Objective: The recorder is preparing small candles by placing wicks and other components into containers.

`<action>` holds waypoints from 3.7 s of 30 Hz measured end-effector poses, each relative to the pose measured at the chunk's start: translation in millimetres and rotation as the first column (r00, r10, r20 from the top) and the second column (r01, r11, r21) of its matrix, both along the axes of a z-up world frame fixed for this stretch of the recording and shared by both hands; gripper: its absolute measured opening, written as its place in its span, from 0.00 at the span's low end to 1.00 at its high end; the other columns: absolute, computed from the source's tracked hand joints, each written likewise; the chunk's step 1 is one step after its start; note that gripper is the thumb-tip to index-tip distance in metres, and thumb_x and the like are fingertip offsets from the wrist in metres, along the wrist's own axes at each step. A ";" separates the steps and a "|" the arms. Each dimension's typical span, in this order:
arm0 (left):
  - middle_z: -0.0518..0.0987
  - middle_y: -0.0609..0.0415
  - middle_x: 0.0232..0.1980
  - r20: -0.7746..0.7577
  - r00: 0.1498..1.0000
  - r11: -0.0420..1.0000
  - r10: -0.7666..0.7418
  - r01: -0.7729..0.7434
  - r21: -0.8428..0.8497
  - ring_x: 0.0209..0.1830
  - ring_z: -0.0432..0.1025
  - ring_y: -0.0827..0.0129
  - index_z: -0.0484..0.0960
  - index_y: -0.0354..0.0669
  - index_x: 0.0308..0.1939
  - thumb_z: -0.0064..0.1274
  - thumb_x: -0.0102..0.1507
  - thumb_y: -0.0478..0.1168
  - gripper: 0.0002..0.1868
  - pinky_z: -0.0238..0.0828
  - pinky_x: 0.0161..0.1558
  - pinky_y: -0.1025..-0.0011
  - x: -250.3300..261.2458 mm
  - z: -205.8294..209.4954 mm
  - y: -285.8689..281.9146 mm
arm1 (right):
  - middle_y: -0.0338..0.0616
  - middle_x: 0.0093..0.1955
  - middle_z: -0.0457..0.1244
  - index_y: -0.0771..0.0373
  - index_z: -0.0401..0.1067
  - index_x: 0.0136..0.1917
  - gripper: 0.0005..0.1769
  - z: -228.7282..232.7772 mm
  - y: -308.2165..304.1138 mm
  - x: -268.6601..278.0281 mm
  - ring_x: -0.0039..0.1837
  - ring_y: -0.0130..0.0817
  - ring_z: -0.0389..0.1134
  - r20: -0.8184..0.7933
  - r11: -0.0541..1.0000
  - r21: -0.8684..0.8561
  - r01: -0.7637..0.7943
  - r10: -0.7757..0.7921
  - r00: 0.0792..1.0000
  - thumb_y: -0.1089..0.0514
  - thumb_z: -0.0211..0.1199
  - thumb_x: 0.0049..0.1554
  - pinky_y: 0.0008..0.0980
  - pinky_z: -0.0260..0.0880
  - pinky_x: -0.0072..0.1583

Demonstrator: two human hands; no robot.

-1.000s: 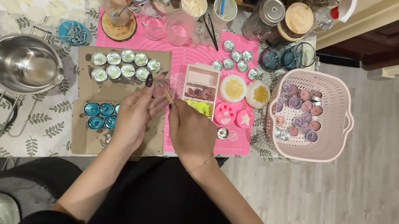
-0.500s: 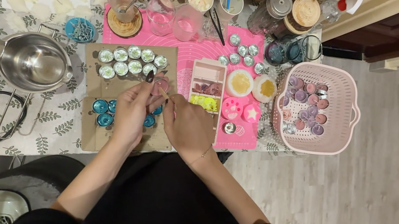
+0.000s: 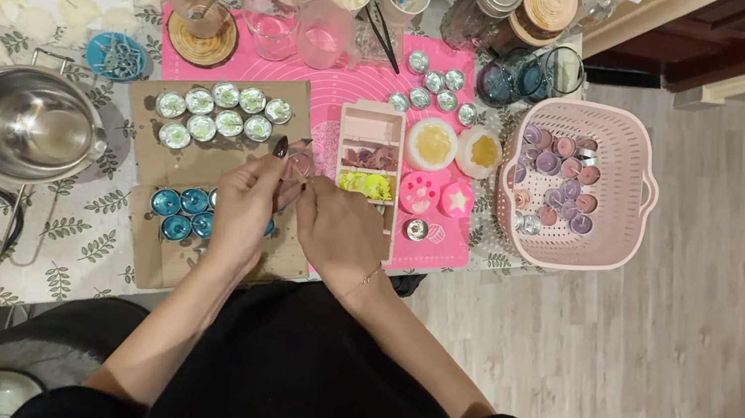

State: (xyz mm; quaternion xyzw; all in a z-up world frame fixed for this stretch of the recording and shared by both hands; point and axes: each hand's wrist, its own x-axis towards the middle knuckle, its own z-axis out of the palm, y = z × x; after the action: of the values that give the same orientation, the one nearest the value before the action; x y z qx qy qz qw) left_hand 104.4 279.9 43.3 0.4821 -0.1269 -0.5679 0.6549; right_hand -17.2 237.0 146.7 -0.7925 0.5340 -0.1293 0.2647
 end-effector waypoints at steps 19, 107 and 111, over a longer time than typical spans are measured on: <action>0.83 0.53 0.50 -0.116 0.987 0.976 -0.106 0.126 0.177 0.48 0.78 0.72 0.82 0.35 0.54 0.46 0.70 0.42 0.16 0.78 0.57 0.69 -9.9 20.6 -26.6 | 0.55 0.35 0.68 0.63 0.75 0.47 0.13 -19.8 -23.1 -34.2 0.39 0.56 0.71 0.137 0.997 0.083 0.008 -0.019 0.990 0.53 0.55 0.60 0.51 0.69 0.44; 0.71 0.61 0.30 0.117 0.929 0.897 -0.350 0.297 0.326 0.27 0.59 0.77 0.83 0.42 0.60 0.21 0.75 0.56 0.34 0.59 0.32 0.77 -31.6 4.5 -39.2 | 0.55 0.42 0.67 0.62 0.71 0.60 0.14 -171.9 -65.4 -137.4 0.42 0.53 0.69 -0.005 0.979 -0.201 0.021 -0.022 1.000 0.61 0.57 0.60 0.48 0.68 0.46; 0.71 0.60 0.29 0.179 0.901 0.883 -0.395 0.318 0.347 0.26 0.59 0.76 0.83 0.42 0.59 0.21 0.75 0.56 0.34 0.59 0.31 0.76 -33.3 4.7 -34.1 | 0.55 0.41 0.62 0.66 0.68 0.70 0.26 -179.6 -60.7 -137.5 0.41 0.53 0.66 -0.086 0.942 -0.325 -0.079 0.054 0.995 0.65 0.57 0.58 0.50 0.66 0.46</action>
State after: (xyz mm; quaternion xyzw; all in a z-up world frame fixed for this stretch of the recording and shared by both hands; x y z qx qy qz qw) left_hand 71.1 245.8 48.0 0.6128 -0.2029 -0.6283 0.4341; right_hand -154.8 176.4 -32.9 -0.8475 0.4875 -0.1772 0.1132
